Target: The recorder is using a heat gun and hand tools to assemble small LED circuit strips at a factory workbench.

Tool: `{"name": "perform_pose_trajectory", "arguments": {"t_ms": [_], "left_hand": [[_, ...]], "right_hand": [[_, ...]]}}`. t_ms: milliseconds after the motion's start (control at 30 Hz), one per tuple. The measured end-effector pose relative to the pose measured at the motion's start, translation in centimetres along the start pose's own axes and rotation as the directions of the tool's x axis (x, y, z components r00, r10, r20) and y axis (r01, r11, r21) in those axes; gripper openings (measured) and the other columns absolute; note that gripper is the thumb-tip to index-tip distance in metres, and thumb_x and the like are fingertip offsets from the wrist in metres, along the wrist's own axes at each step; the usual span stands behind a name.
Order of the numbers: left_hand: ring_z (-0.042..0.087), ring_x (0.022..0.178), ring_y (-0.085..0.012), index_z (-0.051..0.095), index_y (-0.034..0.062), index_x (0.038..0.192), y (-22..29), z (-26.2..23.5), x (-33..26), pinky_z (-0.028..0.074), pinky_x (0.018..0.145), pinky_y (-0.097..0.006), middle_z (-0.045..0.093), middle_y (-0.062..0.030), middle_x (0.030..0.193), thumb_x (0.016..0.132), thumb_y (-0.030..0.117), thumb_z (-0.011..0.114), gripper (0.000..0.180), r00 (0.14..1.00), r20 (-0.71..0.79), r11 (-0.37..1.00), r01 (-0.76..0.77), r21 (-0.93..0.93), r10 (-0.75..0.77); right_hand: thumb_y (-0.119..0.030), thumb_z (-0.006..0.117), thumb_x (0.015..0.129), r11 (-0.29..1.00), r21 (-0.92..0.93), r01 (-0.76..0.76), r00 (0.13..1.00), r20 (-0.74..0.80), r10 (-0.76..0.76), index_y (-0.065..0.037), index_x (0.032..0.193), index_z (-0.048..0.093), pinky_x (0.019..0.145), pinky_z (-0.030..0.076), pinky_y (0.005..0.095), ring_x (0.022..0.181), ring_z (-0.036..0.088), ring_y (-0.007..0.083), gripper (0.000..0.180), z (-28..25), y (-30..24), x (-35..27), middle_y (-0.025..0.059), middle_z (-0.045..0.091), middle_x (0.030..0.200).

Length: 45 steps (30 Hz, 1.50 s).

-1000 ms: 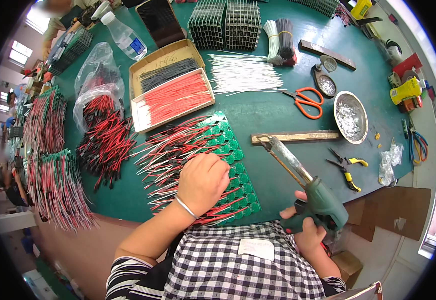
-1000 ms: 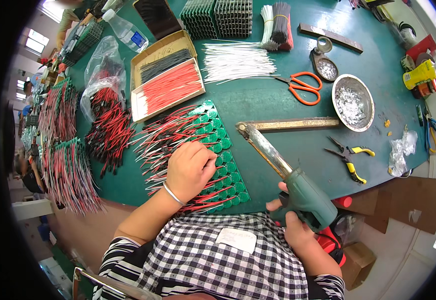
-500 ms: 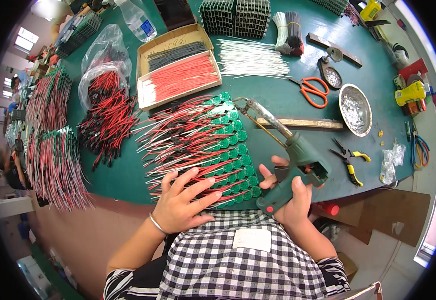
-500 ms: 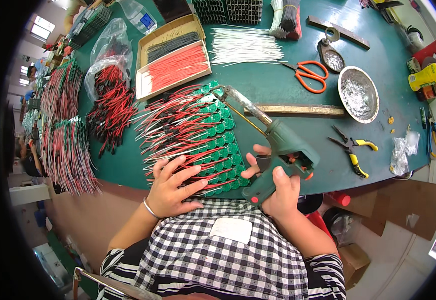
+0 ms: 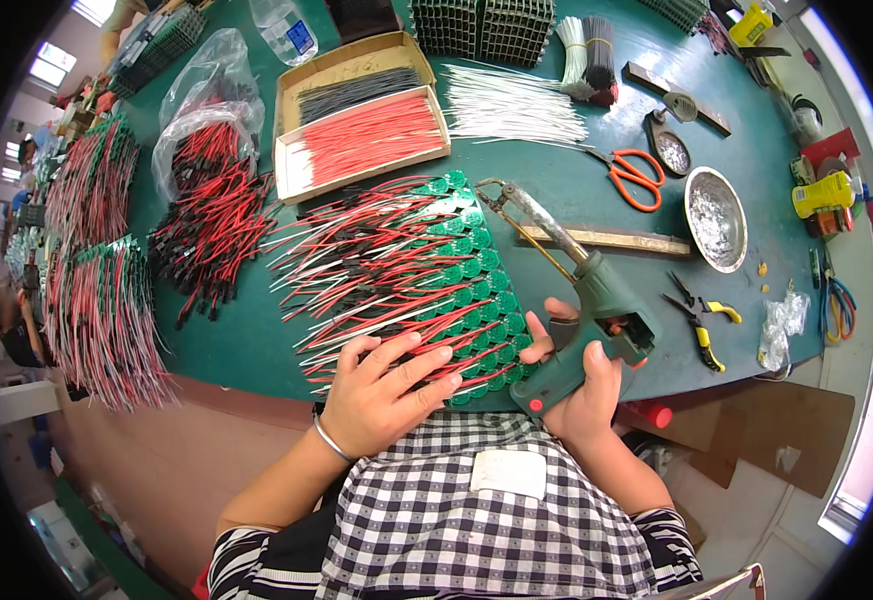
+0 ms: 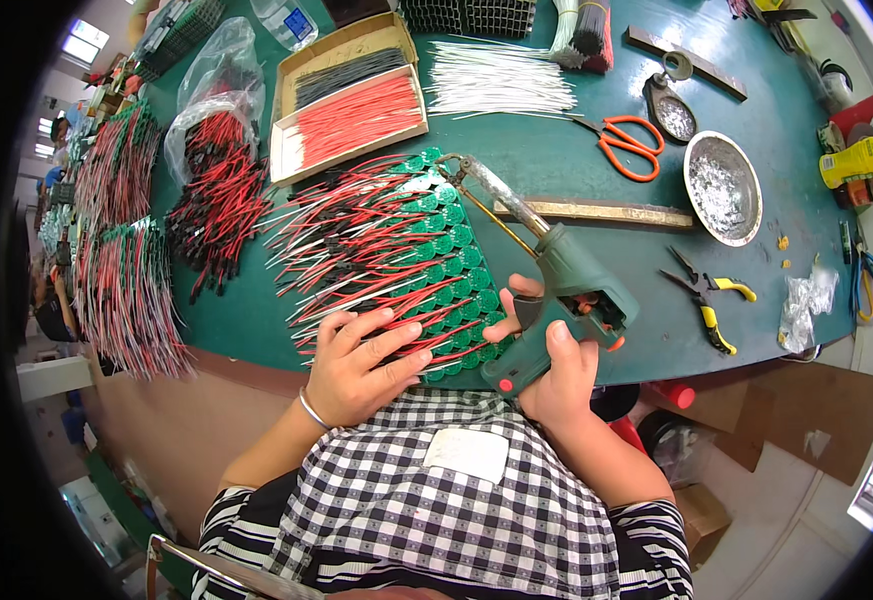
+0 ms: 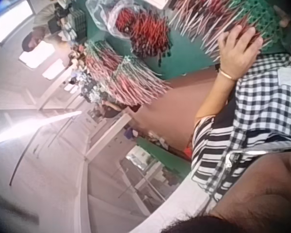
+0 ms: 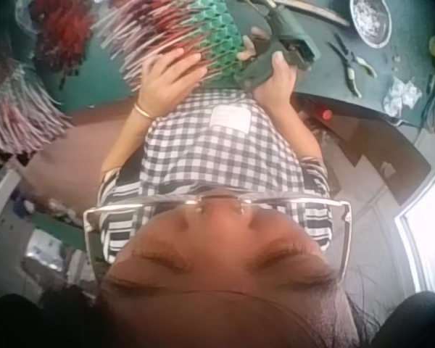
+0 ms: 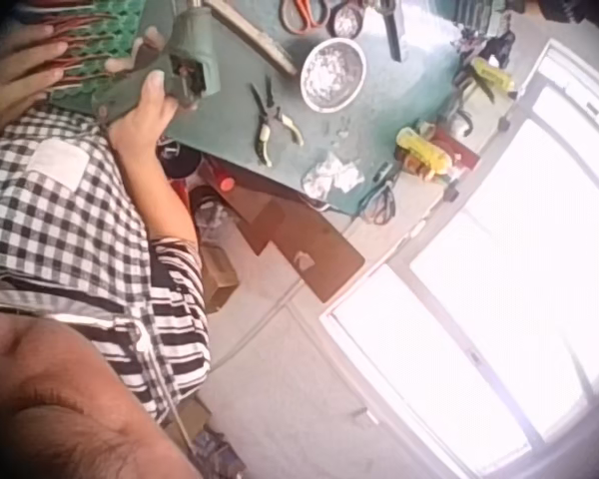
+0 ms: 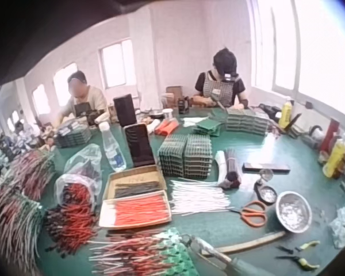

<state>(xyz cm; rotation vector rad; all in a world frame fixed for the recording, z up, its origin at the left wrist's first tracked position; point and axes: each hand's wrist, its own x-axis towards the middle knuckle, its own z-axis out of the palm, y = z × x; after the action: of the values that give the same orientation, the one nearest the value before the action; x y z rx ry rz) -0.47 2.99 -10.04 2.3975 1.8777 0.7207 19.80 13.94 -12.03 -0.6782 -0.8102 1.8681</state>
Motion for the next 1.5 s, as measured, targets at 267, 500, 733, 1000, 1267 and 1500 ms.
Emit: {"name": "perform_pose_trajectory", "arguments": {"t_ms": [267,500,733,1000,1267,1500], "left_hand": [[0.055,0.106,-0.0247,0.068,0.0168,0.104,-0.4,-4.2,4.8,0.037,0.089,-0.045,0.062,-0.0014,0.115,0.069,0.03,0.075,0.038,0.998,0.01,0.998,0.054,-0.017,-0.054],[0.046,0.118,-0.0293,0.064,0.0198,0.114,-5.7,2.2,9.6,0.032,0.096,-0.051,0.055,-0.0044,0.126,0.081,0.029,0.066,0.034,0.974,-0.09,0.955,0.221,0.199,-0.207],[0.043,0.12,-0.0307,0.064,0.026,0.116,-6.5,2.3,9.2,0.033,0.093,-0.047,0.053,-0.0007,0.129,0.083,0.03,0.063,0.034,0.991,-0.019,0.962,0.13,0.24,-0.13],[0.05,0.112,-0.0243,0.067,0.0205,0.111,-7.0,1.6,8.0,0.034,0.092,-0.044,0.059,0.0003,0.12,0.079,0.025,0.067,0.033,0.997,-0.033,0.989,0.075,0.129,-0.071],[0.043,0.121,-0.0239,0.064,0.0194,0.11,-4.4,2.6,8.4,0.027,0.097,-0.049,0.054,-0.0009,0.123,0.08,0.028,0.067,0.032,0.985,-0.103,0.949,0.163,0.271,-0.139],[0.043,0.121,-0.0253,0.06,0.0193,0.119,-4.5,2.9,8.9,0.025,0.1,-0.05,0.053,-0.003,0.126,0.084,0.026,0.063,0.035,0.98,-0.077,0.937,0.199,0.287,-0.184]], "right_hand": [[-0.024,0.048,0.091,0.996,-0.027,0.08,0.995,-0.055,-0.082,0.006,0.131,0.035,0.105,0.037,0.0478,0.081,0.066,0.0257,0.051,0.4,0.2,0.0,0.0239,0.052,0.122],[-0.023,0.046,0.093,0.984,-0.051,0.17,0.98,-0.095,-0.175,0.007,0.128,0.036,0.103,0.041,0.0469,0.077,0.066,0.0242,0.047,0.9,0.8,-0.2,0.0242,0.052,0.121],[-0.023,0.045,0.094,0.984,-0.045,0.173,0.979,-0.099,-0.177,0.005,0.128,0.036,0.101,0.043,0.0458,0.076,0.066,0.0234,0.045,1.5,1.2,-0.1,0.0238,0.051,0.122],[-0.023,0.044,0.095,0.981,-0.062,0.186,0.979,-0.075,-0.19,0.004,0.129,0.034,0.099,0.045,0.0461,0.077,0.065,0.0229,0.044,1.8,1.8,-0.4,0.0237,0.051,0.122],[-0.021,0.042,0.095,0.985,-0.027,0.168,0.98,-0.107,-0.17,0.001,0.131,0.033,0.097,0.046,0.0492,0.076,0.065,0.022,0.043,1.6,1.4,-0.6,0.0231,0.049,0.124],[-0.023,0.042,0.095,0.98,-0.047,0.196,0.972,-0.126,-0.2,0.001,0.131,0.033,0.096,0.046,0.0493,0.076,0.065,0.0217,0.044,1.5,1.0,0.2,0.0225,0.05,0.123]]}}
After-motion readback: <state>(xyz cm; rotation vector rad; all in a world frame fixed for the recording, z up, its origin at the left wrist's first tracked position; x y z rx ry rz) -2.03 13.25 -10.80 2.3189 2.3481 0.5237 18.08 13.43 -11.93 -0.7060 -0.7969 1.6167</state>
